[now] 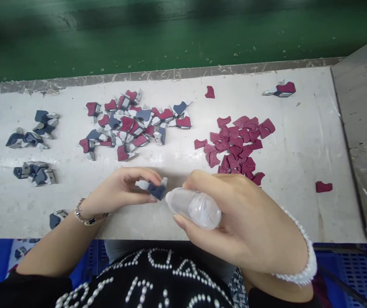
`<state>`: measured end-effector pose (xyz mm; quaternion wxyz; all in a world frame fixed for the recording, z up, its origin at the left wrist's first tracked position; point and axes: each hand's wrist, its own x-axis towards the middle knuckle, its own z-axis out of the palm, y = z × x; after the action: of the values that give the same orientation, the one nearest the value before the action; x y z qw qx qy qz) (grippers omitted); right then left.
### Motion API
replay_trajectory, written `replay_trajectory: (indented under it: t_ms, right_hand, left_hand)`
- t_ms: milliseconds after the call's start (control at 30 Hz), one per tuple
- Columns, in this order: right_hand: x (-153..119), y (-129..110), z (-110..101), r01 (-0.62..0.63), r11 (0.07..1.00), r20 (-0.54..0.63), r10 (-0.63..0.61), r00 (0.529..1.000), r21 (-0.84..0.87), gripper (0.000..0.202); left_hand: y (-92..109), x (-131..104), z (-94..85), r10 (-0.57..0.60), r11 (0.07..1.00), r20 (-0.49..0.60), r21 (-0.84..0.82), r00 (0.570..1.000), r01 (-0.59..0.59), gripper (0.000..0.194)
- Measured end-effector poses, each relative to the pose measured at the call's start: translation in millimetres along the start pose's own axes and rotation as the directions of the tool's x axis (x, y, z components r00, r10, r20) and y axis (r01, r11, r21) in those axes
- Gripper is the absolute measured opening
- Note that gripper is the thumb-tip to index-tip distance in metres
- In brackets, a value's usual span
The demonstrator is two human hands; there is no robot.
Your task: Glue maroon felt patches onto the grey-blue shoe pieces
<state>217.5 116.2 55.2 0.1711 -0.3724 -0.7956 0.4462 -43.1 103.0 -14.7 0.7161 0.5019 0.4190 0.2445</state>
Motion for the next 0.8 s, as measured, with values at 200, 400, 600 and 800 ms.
replay_trajectory:
  t_ms: [200, 400, 600, 800]
  right_hand:
    - [-0.3, 1.7, -1.4, -0.033, 0.999, 0.007, 0.033, 0.999, 0.005, 0.014]
    - [-2.3, 5.8, -1.2, -0.054, 0.998, -0.002, 0.054, 0.999, -0.015, 0.013]
    - [-3.1, 6.5, -0.8, -0.048, 0.999, 0.0, 0.048, 0.999, -0.006, 0.013]
    - [-2.8, 5.2, -0.9, -0.04, 0.999, 0.004, 0.04, 0.999, 0.008, 0.011]
  left_hand:
    - [-1.1, 0.4, -0.2, -0.02, 1.0, 0.014, 0.024, 1.0, 0.02, 0.027]
    - [0.4, -0.4, -1.6, -0.088, 0.995, 0.043, 0.053, 0.995, 0.086, 0.03]
    - [5.9, 2.0, -1.7, -0.171, 0.984, 0.112, 0.065, 0.979, 0.165, 0.034]
    - [6.4, 0.2, -2.6, -0.177, 0.982, 0.126, 0.087, 0.976, 0.167, 0.036]
